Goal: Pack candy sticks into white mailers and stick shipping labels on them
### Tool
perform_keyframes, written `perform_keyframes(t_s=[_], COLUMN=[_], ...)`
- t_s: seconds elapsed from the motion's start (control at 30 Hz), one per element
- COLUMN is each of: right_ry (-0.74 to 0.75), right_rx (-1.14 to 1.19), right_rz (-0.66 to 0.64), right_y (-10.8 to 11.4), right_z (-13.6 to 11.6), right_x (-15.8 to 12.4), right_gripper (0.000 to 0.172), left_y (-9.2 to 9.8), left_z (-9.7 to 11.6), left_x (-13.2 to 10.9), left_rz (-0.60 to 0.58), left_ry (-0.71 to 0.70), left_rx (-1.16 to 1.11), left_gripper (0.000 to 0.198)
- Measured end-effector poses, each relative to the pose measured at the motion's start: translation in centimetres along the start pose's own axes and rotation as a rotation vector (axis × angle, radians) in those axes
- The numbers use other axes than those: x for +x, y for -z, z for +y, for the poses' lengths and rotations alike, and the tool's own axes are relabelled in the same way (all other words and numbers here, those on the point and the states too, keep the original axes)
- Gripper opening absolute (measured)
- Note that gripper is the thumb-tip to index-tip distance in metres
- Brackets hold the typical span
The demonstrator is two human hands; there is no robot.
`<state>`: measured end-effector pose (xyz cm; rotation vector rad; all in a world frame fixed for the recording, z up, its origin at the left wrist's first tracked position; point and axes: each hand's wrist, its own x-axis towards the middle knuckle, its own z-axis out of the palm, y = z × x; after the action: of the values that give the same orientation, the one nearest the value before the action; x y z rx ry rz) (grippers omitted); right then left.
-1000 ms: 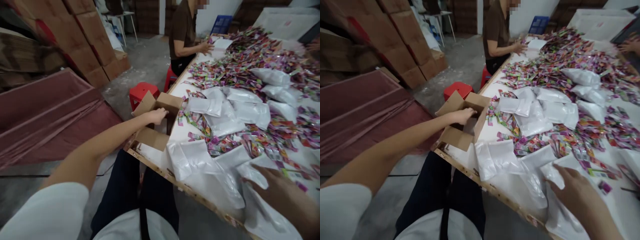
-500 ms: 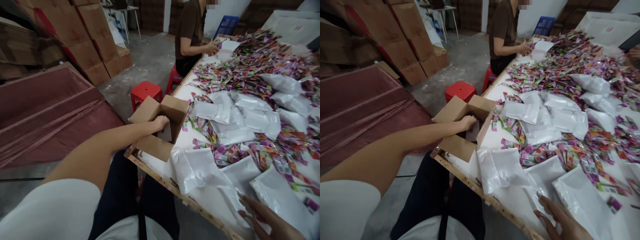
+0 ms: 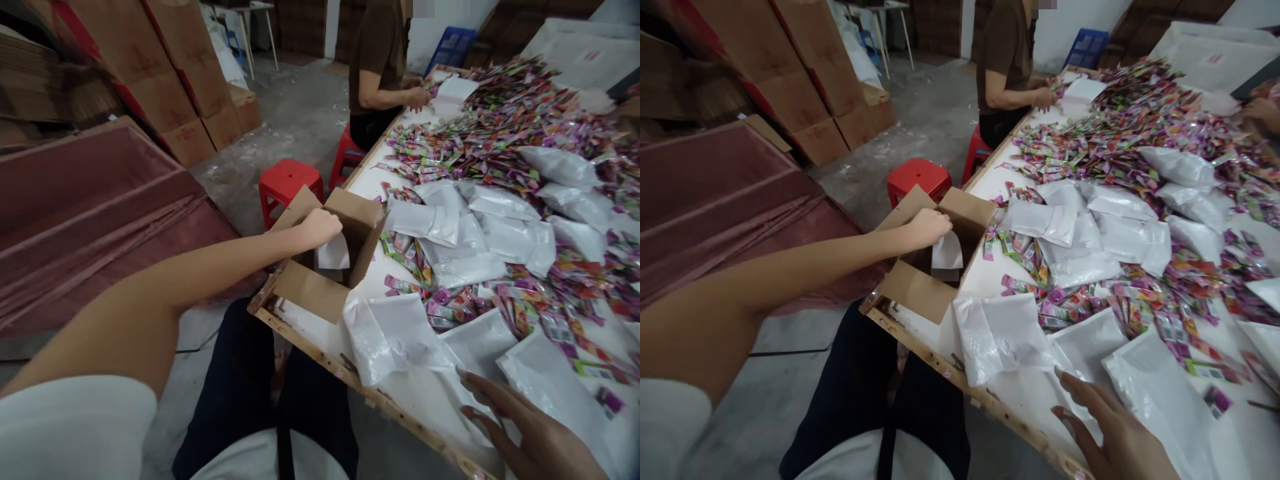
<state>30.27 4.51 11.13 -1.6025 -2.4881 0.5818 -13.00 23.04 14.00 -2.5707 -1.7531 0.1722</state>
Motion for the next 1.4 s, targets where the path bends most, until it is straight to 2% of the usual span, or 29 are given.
perform_keyframes(t_s=[0.1, 0.17, 0.3, 0.43, 0.5, 0.57, 0.6, 0.67, 0.73, 0.8, 0.83, 0.87, 0.93, 1.0, 1.03, 1.07, 1.13, 1.17, 1.2, 1.27, 1.33, 1.4], right_ry=[0.116, 0.202, 0.324, 0.347, 0.287, 0.223, 0.193, 0.108, -0.027, -0.151, -0.189, -0.206, -0.188, -0.123, -0.079, -0.031, 0.075, 0.119, 0.151, 0.164, 0.148, 0.191], right_rx=[-0.018, -0.001, 0.060, 0.205, 0.396, 0.730, 0.936, 1.335, 1.592, 1.670, 1.663, 1.641, 1.576, 1.493, 1.443, 1.383, 1.235, 1.168, 1.126, 1.133, 1.163, 1.056], right_rz=[0.068, 0.067, -0.054, -0.185, -0.246, -0.314, -0.351, -0.402, -0.375, -0.278, -0.221, -0.177, -0.151, -0.190, -0.225, -0.262, -0.321, -0.313, -0.270, -0.081, 0.190, 0.394], right_y=[1.1, 1.5, 1.8, 0.9, -0.8, -3.5, -4.9, -7.7, -9.8, -11.2, -11.6, -11.9, -12.3, -12.6, -12.8, -13.0, -13.5, -13.9, -14.3, -15.0, -15.3, -15.1], right_z=[-4.2, -7.7, -13.8, -17.5, -18.9, -20.1, -20.7, -21.9, -22.9, -23.6, -23.8, -23.9, -23.8, -23.4, -23.2, -23.0, -22.5, -22.3, -22.2, -22.0, -22.0, -21.9], right_x=[1.9, 3.4, 5.5, 6.2, 6.4, 6.8, 7.1, 7.9, 8.7, 9.2, 9.3, 9.2, 8.4, 7.1, 6.3, 5.5, 4.1, 3.5, 3.1, 2.4, 2.0, 1.7], right_gripper=[0.039, 0.037, 0.038, 0.035, 0.029, 0.032, 0.041, 0.064, 0.072, 0.066, 0.061, 0.058, 0.053, 0.050, 0.048, 0.045, 0.037, 0.034, 0.033, 0.037, 0.047, 0.043], left_y=[1.8, 2.6, 4.3, 6.6, 7.0, 6.2, 5.3, 3.0, 0.6, -1.3, -2.0, -2.5, -3.1, -3.4, -3.5, -3.7, -3.9, -4.0, -4.1, -4.2, -4.4, -4.6], left_z=[-0.6, -1.0, -1.7, -1.4, -0.3, 1.4, 2.3, 4.3, 6.1, 7.4, 7.8, 7.9, 7.8, 7.3, 7.1, 7.0, 7.4, 7.9, 8.6, 10.1, 11.5, 12.5], left_x=[-2.3, -4.0, -7.3, -12.1, -15.4, -18.8, -20.3, -23.0, -25.0, -26.6, -27.3, -27.9, -28.6, -28.3, -27.9, -27.2, -25.6, -24.8, -24.1, -23.2, -23.0, -23.2], left_rz=[0.083, 0.165, 0.410, 0.593, 0.672, 0.796, 0.865, 0.919, 0.885, 0.800, 0.760, 0.734, 0.742, 0.710, 0.626, 0.496, 0.168, 0.054, 0.004, 0.066, 0.184, 0.228], left_ry=[-0.054, -0.064, -0.099, -0.198, -0.272, -0.412, -0.471, -0.515, -0.497, -0.415, -0.328, -0.206, 0.125, 0.424, 0.514, 0.558, 0.560, 0.558, 0.562, 0.588, 0.596, 0.605], left_rx=[0.082, 0.093, -0.050, -0.218, -0.239, -0.186, -0.165, -0.179, -0.263, -0.394, -0.479, -0.580, -0.841, -1.175, -1.358, -1.538, -1.829, -1.922, -1.985, -2.037, -2.038, -2.033], left_gripper=[0.036, 0.039, 0.038, 0.030, 0.026, 0.019, 0.017, 0.016, 0.016, 0.008, 0.017, 0.032, 0.056, 0.065, 0.065, 0.064, 0.062, 0.060, 0.057, 0.053, 0.049, 0.047])
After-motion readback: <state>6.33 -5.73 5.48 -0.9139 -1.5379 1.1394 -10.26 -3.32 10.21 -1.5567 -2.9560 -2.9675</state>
